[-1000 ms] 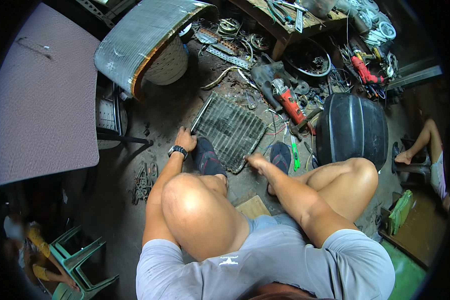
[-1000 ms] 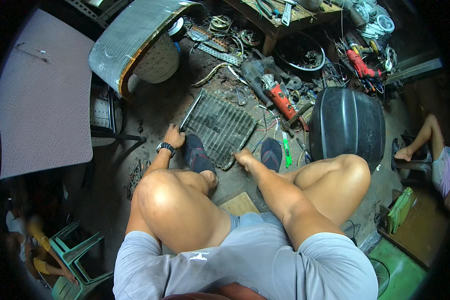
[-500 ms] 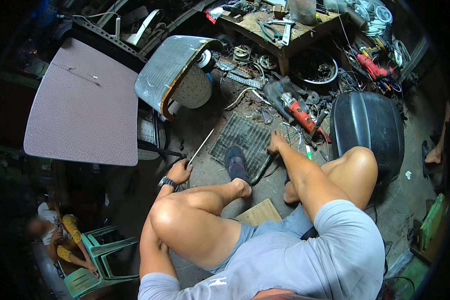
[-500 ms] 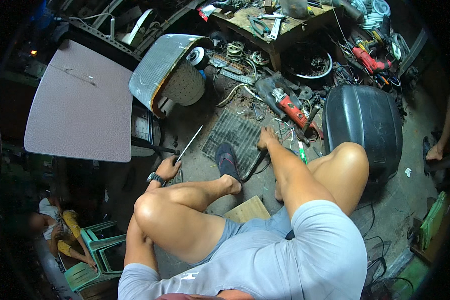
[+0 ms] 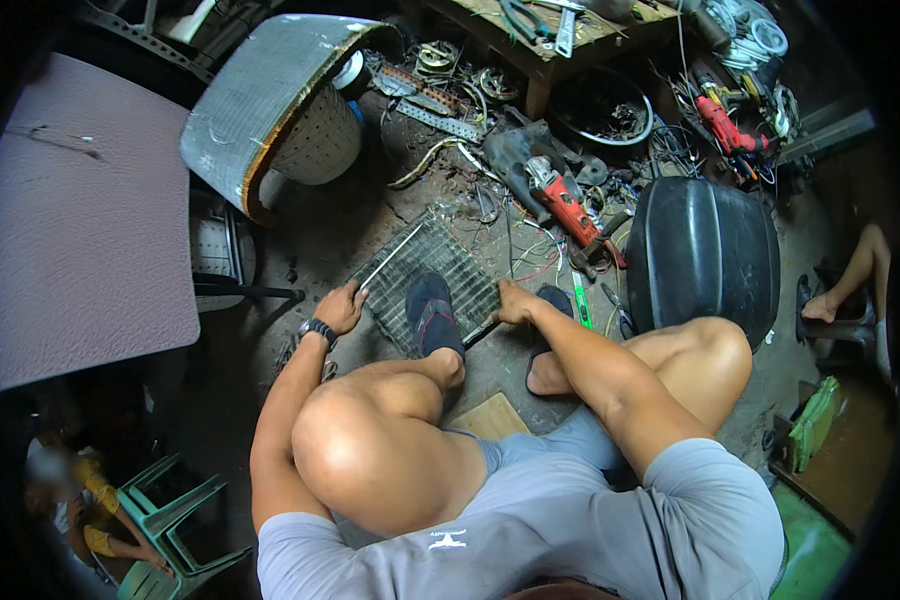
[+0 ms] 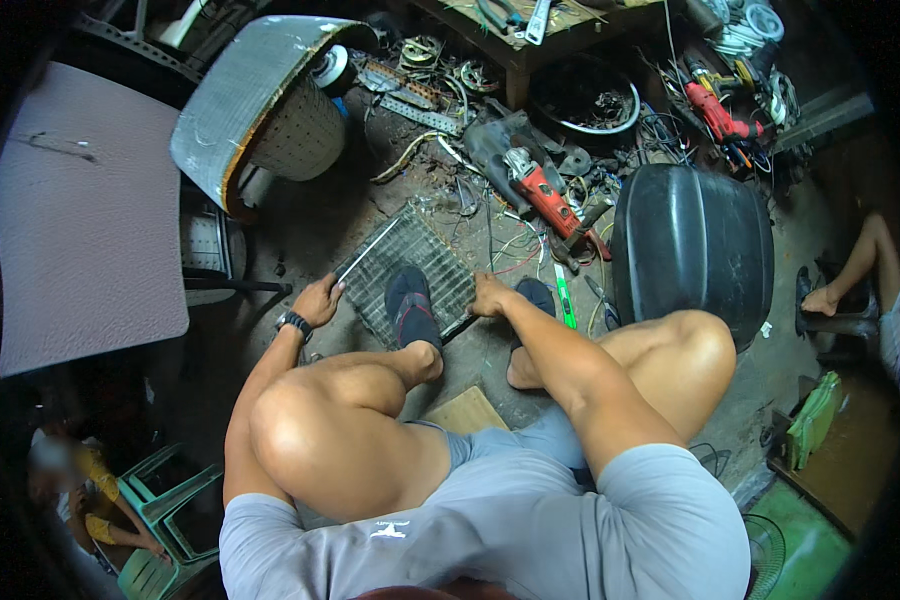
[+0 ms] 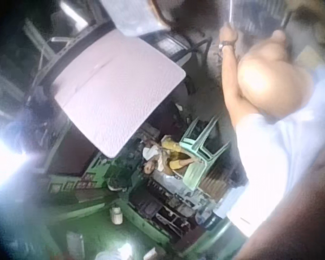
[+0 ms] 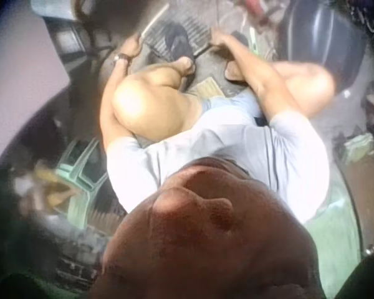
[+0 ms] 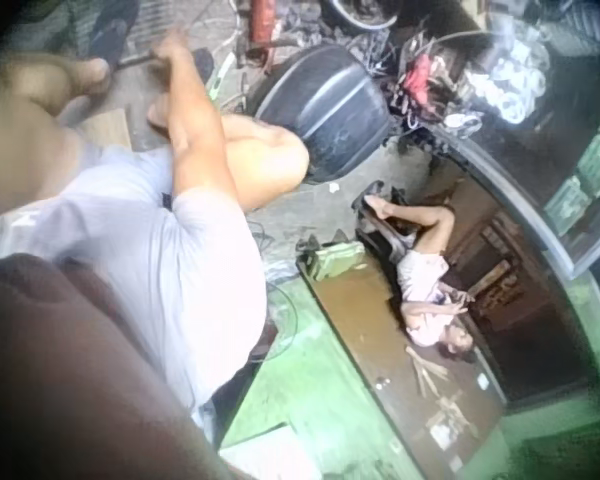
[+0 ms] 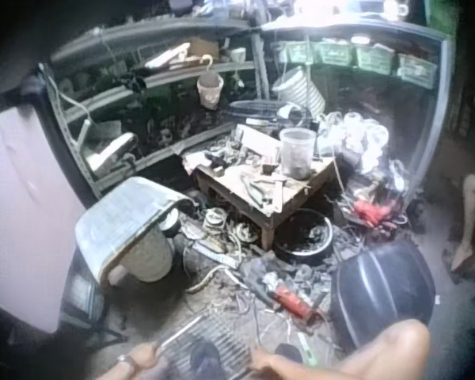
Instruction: The person disassembles a metal grate component from an appliance by using a hammer and a screwdriver to pry and strike at the metal slats and frame while sitting on the floor.
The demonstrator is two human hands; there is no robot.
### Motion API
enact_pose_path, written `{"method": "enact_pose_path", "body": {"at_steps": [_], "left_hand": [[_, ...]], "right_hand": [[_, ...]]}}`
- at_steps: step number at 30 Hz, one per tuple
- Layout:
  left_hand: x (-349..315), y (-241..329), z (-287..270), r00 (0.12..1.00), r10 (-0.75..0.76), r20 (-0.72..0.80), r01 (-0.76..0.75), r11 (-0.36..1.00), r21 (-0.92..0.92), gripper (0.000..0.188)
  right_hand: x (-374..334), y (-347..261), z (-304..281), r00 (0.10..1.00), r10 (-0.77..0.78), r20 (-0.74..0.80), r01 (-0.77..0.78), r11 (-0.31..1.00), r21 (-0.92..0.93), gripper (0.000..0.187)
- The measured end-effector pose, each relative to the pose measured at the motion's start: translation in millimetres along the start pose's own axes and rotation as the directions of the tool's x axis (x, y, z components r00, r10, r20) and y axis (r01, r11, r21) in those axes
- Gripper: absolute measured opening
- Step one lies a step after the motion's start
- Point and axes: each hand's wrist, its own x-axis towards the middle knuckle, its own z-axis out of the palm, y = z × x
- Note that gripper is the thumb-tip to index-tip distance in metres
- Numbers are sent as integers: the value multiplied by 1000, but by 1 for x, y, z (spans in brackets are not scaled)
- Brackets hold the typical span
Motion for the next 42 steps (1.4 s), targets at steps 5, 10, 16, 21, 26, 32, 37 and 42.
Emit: {"method": "enact_pose_path", "body": {"at_steps": [5,10,16,21,26,32,37,42], "left_hand": [[76,1,20,1000,11,-8,-11,1000,-15,39],[93,-3,30,996,-35,78,38,998,-41,39],[91,0,21,998,-47,34,49,998,-34,38],[91,-4,23,999,-34,34,33,999,32,37],[94,0,22,1000,11,-9,-11,1000,25,37],[90,2,20,1000,-6,19,7,1000,-4,38],[88,-8,19,999,-5,31,4,1000,19,38],[83,-4,16,1000,-14,11,13,997,76,35]], "right_hand": [[13,26,-83,997,28,66,-14,979,-205,65],[8,56,-180,979,81,187,12,893,-449,52],[-47,69,-192,963,271,11,-176,656,-734,42],[-60,83,-183,984,85,-155,-176,545,-820,42],[-62,114,-198,985,104,-139,-164,295,-941,40],[-67,93,-216,974,214,79,-50,537,-842,38],[-75,-8,-239,991,132,-29,-129,854,-504,41],[-17,-58,-158,951,42,-307,-8,994,112,41]]}}
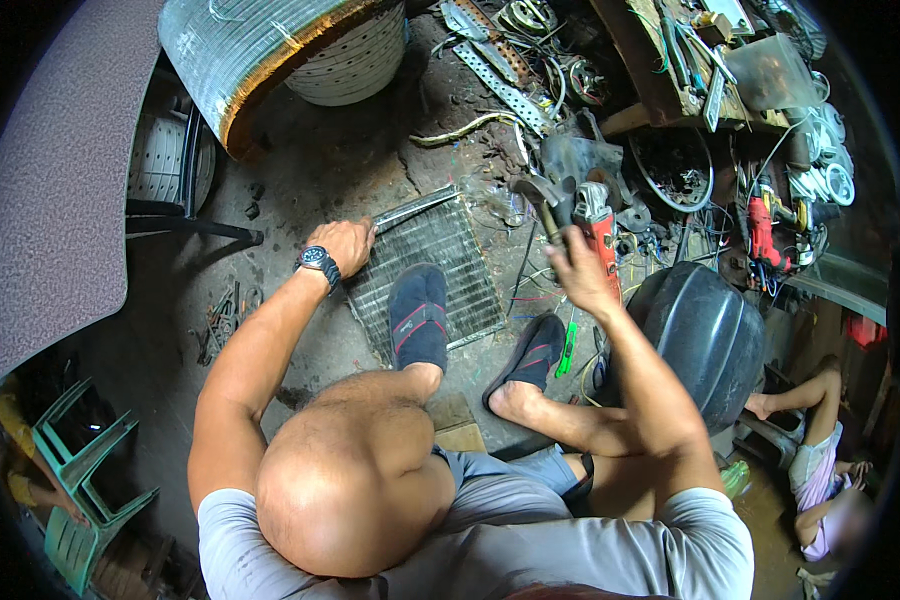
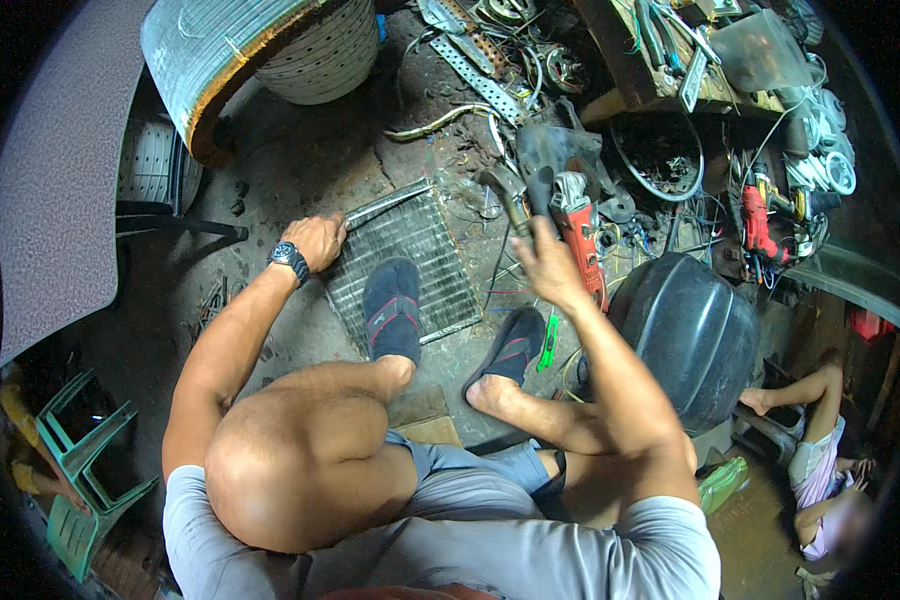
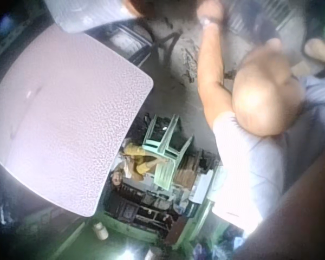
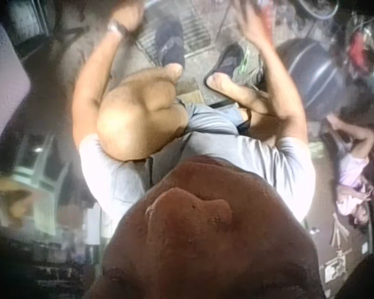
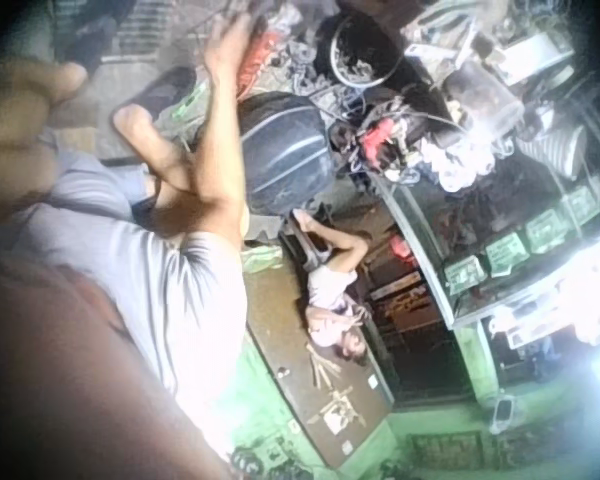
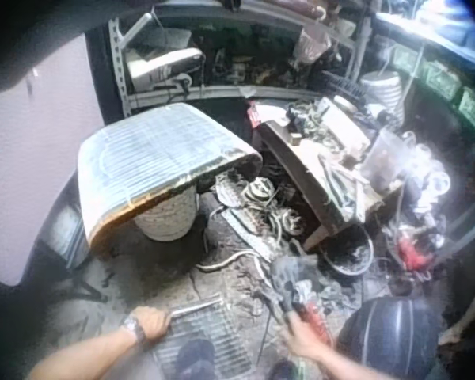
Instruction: The person disassembles a metal grate component from an appliance by using a hammer and a screwdriver to pry and strike at the metal slats and frame while sitting on the floor.
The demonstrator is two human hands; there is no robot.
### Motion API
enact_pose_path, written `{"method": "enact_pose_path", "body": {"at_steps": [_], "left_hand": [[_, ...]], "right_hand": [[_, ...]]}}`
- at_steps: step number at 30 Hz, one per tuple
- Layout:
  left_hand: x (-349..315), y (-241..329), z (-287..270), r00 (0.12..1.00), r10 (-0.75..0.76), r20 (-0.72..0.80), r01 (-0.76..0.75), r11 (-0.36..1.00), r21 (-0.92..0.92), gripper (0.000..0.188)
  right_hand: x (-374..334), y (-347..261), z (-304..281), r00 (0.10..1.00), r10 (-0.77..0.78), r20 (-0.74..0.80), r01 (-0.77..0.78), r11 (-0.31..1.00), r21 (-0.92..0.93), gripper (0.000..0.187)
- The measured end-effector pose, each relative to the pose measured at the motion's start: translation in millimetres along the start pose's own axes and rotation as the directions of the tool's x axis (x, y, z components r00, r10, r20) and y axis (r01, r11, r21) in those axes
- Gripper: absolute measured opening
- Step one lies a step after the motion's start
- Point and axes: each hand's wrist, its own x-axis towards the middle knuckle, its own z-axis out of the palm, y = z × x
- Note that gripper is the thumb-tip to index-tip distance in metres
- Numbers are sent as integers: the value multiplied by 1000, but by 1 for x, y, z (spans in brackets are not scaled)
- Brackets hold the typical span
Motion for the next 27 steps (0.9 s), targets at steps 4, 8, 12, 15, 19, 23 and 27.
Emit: {"method": "enact_pose_path", "body": {"at_steps": [4,8,12,15,19,23,27], "left_hand": [[5,9,-3,1000,4,-2,-4,1000,-20,33],[2,8,-5,1000,4,0,-4,999,-32,33],[-2,2,-1,999,-34,21,34,999,-34,34],[13,15,4,1000,13,23,-13,1000,-28,35],[3,1,2,999,-12,34,13,1000,-15,34],[4,-3,7,1000,4,10,-4,999,-36,34],[19,12,9,998,62,12,-61,998,-31,35]], "right_hand": [[37,-8,80,986,66,-150,-52,994,94,48],[45,-27,109,956,-35,-290,64,994,91,52],[40,-50,125,955,-68,-287,163,933,322,46],[62,-7,133,990,47,-136,-30,991,127,50],[55,-44,109,975,61,-215,19,936,352,47],[43,-61,119,898,-12,-439,220,878,425,44],[56,-13,140,992,96,-79,-84,987,139,53]]}}
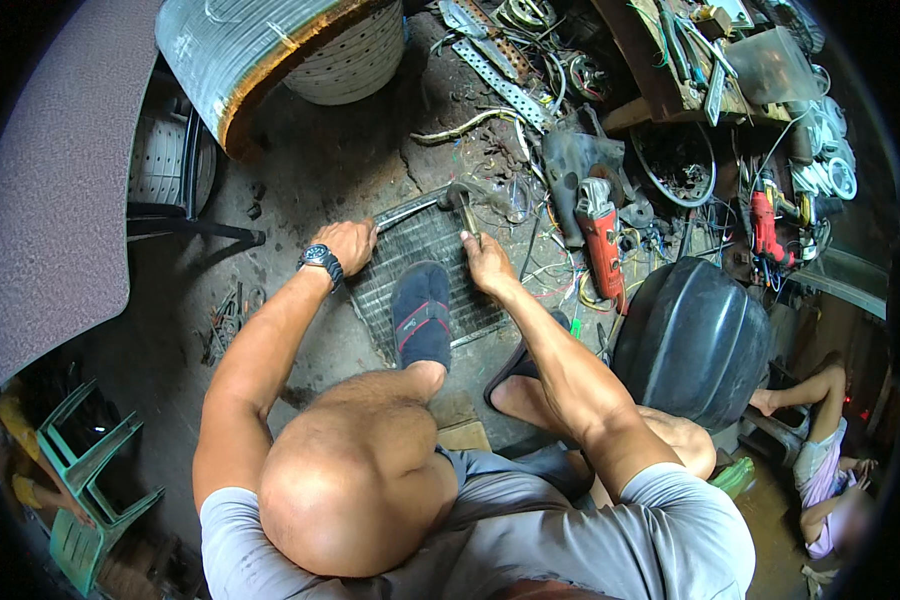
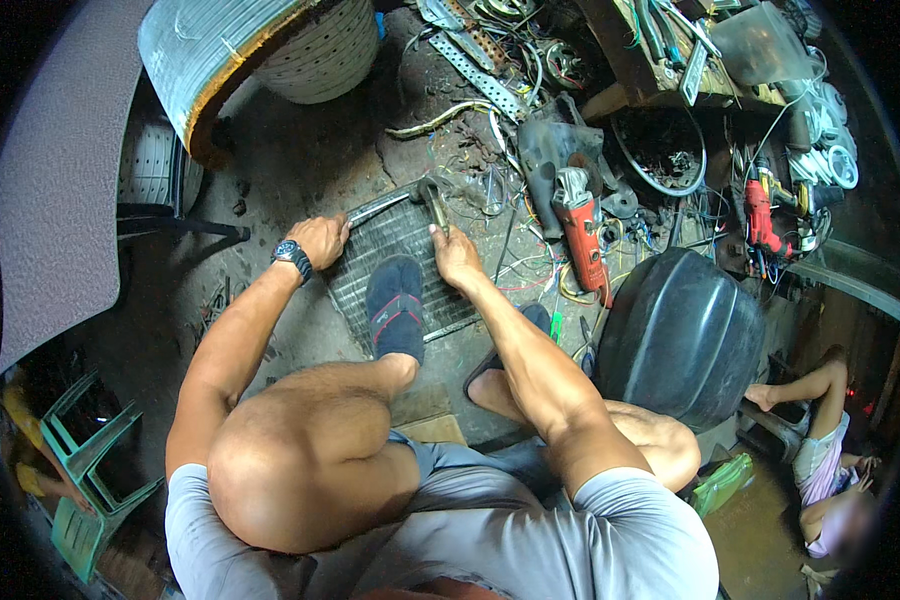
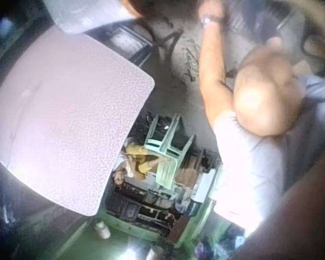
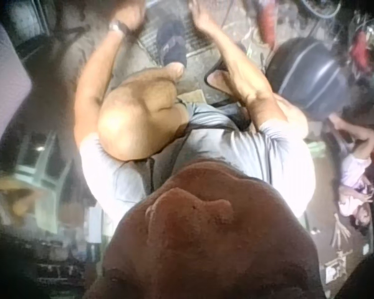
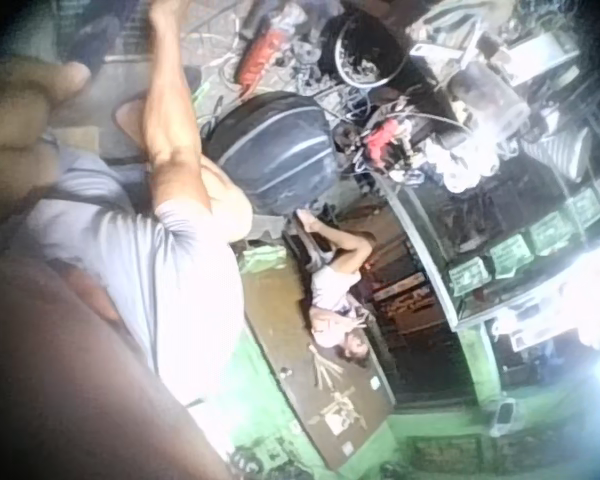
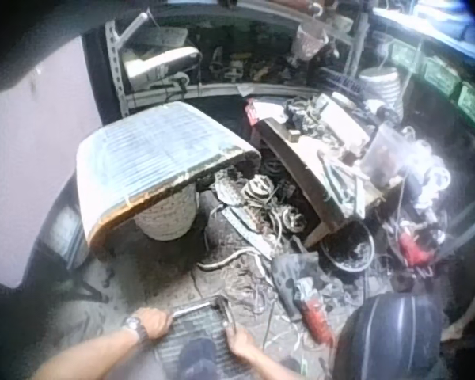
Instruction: The person disassembles a metal grate component from an appliance by using a hammer and a screwdriver to pry and strike at the metal slats and frame while sitting on the floor.
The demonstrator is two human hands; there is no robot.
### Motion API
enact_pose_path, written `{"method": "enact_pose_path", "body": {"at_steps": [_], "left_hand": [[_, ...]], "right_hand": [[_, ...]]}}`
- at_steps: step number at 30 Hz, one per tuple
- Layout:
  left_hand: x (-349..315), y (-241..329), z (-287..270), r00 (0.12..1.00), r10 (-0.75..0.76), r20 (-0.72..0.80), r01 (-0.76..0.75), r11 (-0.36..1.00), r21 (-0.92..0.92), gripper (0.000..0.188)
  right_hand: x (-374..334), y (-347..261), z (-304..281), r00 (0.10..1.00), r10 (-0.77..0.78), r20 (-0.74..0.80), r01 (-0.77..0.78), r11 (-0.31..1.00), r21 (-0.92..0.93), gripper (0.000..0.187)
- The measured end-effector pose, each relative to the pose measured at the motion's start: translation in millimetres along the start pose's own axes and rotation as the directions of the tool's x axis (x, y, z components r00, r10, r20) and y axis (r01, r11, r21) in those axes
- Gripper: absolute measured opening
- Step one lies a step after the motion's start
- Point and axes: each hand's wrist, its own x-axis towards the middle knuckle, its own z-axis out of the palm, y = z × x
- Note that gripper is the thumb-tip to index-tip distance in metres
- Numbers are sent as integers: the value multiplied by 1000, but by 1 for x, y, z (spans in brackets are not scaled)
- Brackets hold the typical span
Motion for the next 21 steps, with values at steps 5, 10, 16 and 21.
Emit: {"method": "enact_pose_path", "body": {"at_steps": [5,10,16,21], "left_hand": [[-14,-21,0,998,-64,22,64,998,2,34],[7,-4,1,1000,1,9,-1,1000,-4,34],[-17,-29,10,999,-45,19,45,999,-13,35],[3,-22,11,1000,18,-11,-18,1000,-25,36]], "right_hand": [[-16,-66,-30,968,-143,-209,178,970,164,50],[-10,-15,9,904,-260,-341,308,947,95,45],[-32,-66,-7,985,-94,-141,117,980,164,46],[-22,-41,7,825,-325,-462,429,893,139,51]]}}
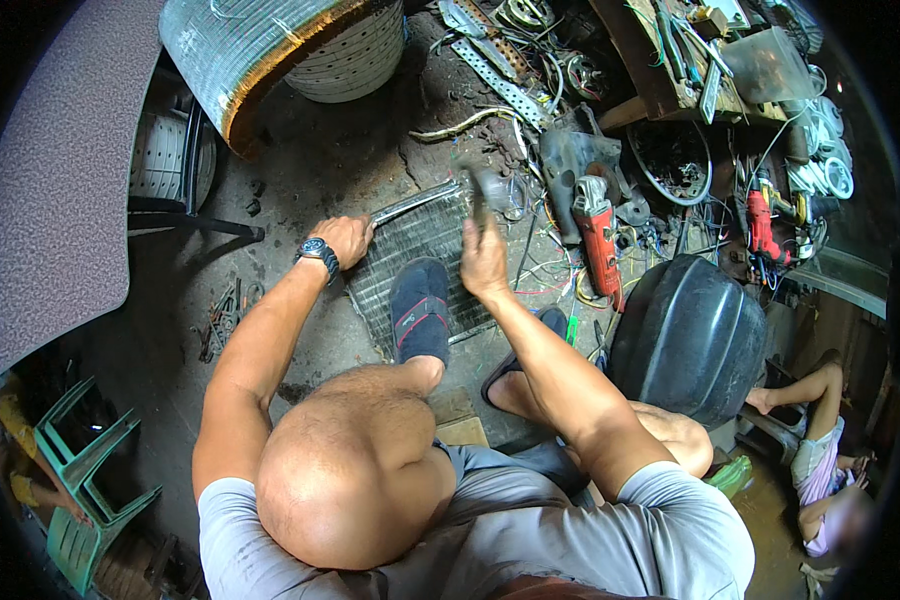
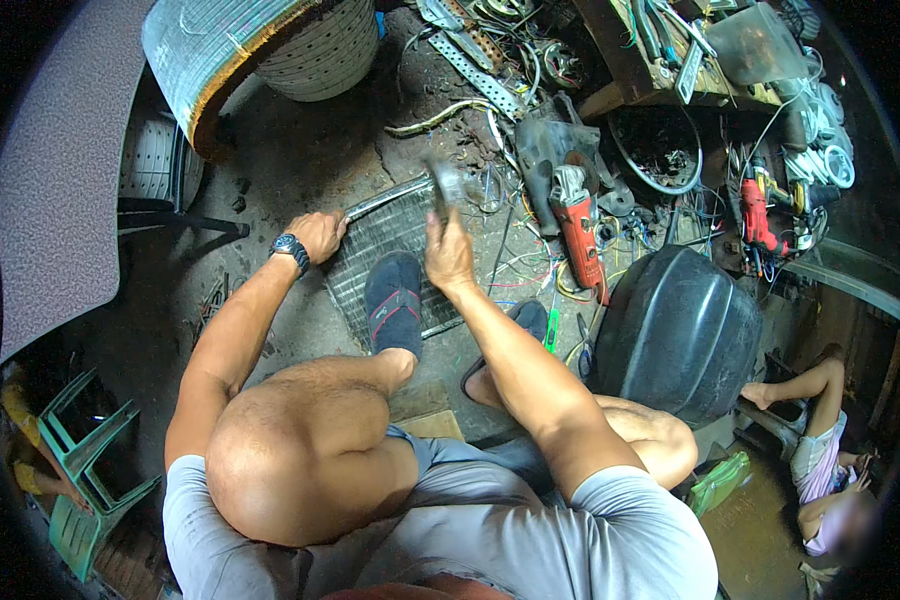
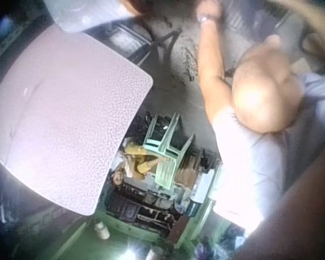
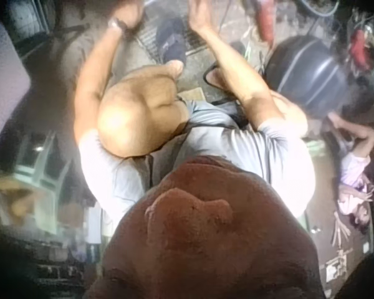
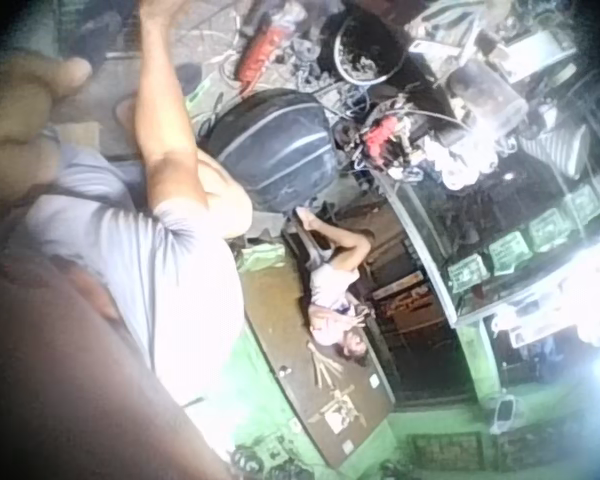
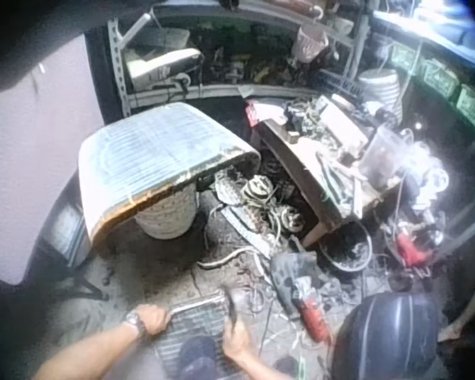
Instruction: The person disassembles a metal grate component from an appliance by using a hammer and a screwdriver to pry and strike at the metal slats and frame while sitting on the floor.
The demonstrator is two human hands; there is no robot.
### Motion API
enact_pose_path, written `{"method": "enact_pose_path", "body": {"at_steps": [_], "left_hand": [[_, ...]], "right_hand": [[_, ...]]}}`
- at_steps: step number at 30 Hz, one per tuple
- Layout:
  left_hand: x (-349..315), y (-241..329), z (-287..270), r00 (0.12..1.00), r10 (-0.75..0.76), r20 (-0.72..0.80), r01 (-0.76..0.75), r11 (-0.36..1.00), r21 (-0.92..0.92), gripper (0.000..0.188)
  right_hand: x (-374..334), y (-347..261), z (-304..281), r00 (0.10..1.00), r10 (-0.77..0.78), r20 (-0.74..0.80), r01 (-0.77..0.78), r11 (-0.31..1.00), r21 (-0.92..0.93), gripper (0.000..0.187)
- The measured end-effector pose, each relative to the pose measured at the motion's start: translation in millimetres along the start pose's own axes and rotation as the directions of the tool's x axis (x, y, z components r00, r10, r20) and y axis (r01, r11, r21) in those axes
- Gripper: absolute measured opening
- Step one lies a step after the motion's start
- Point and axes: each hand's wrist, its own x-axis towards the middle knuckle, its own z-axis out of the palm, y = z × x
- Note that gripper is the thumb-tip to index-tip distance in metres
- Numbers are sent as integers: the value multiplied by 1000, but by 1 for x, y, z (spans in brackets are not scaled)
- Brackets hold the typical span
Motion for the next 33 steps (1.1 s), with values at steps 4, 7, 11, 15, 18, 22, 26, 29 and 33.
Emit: {"method": "enact_pose_path", "body": {"at_steps": [4,7,11,15,18,22,26,29,33], "left_hand": [[8,0,-1,1000,0,-21,0,1000,-4,37],[-17,-16,3,999,-22,-32,22,1000,0,39],[-10,-17,3,999,-11,-45,11,1000,3,40],[8,-3,8,1000,25,-13,-24,1000,11,39],[-24,-23,14,998,-59,34,59,998,9,39],[-25,-24,6,994,-100,43,100,995,-3,40],[-9,-16,7,999,-26,42,25,999,25,40],[-16,-28,11,999,-40,34,40,999,10,40],[-29,-43,12,998,-50,30,50,999,21,39]], "right_hand": [[11,20,3,868,339,362,-219,917,-334,55],[16,-41,-10,900,326,288,-309,945,-106,54],[2,-36,-2,965,238,113,-244,969,45,48],[0,30,2,877,287,385,-170,936,-309,49],[-2,-27,4,833,342,435,-219,926,-307,52],[-3,-48,-3,917,267,297,-272,962,-28,50],[3,-3,14,869,319,377,-194,922,-335,51],[5,-23,14,906,274,323,-218,956,-198,54],[-5,-70,2,960,164,228,-182,982,60,57]]}}
